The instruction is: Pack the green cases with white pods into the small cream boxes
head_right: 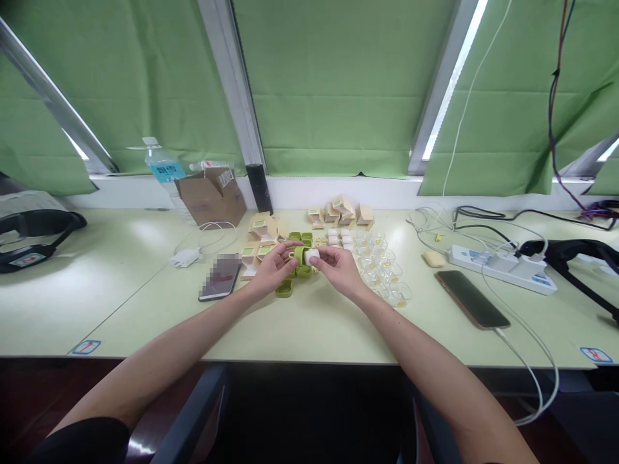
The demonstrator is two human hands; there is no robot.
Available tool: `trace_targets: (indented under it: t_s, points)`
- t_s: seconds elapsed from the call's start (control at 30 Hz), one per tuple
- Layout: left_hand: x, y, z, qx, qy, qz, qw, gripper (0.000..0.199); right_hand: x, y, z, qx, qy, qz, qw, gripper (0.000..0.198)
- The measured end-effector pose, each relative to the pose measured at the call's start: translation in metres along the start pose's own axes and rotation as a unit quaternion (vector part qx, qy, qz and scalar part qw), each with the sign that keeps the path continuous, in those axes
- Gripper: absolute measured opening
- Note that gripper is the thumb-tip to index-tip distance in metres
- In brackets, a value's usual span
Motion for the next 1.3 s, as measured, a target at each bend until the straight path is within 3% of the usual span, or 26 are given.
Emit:
trace_targets:
  t_s: [0.33,0.5,0.67,0.83,1.07,1.2,1.3]
  points:
    - [0.003,0.001,0.007,-0.108,0.087,0.026,0.990,0.047,0.003,0.005,-0.002,-0.011,0.005,-0.006,1.000,0.047]
    - [0.011,0.003,0.018,-0.198,0.147,0.068,0.967,0.042,0.001,0.005,-0.002,-0.010,0.013,-0.011,1.000,0.048]
    - [0.015,0.014,0.038,-0.236,0.215,0.063,0.946,0.046,-0.001,0.001,-0.002,-0.024,0.015,0.006,1.000,0.051]
    - [0.011,0.024,0.043,-0.273,0.218,0.037,0.936,0.059,0.001,0.001,-0.002,-0.063,0.039,0.020,0.997,0.051]
    - [0.008,0.037,0.048,-0.281,0.217,0.046,0.934,0.047,0.002,0.000,-0.001,-0.063,0.040,0.043,0.996,0.052]
    - [-0.002,0.031,0.042,-0.164,0.160,0.057,0.972,0.047,0.003,-0.005,-0.011,0.004,-0.023,0.042,0.999,0.052]
    - [-0.009,0.022,0.026,-0.026,0.064,0.049,0.996,0.052,0.006,-0.014,-0.029,0.141,-0.135,0.077,0.978,0.044]
Point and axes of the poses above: each hand's wrist, its own x-axis away from the middle knuckle, its own y-axis out of the palm, z = x × y, the point moved 8 cm from there along -x, towards the middle knuckle, and after that the axes turned 10 degrees about z, right-handed, at the moved point
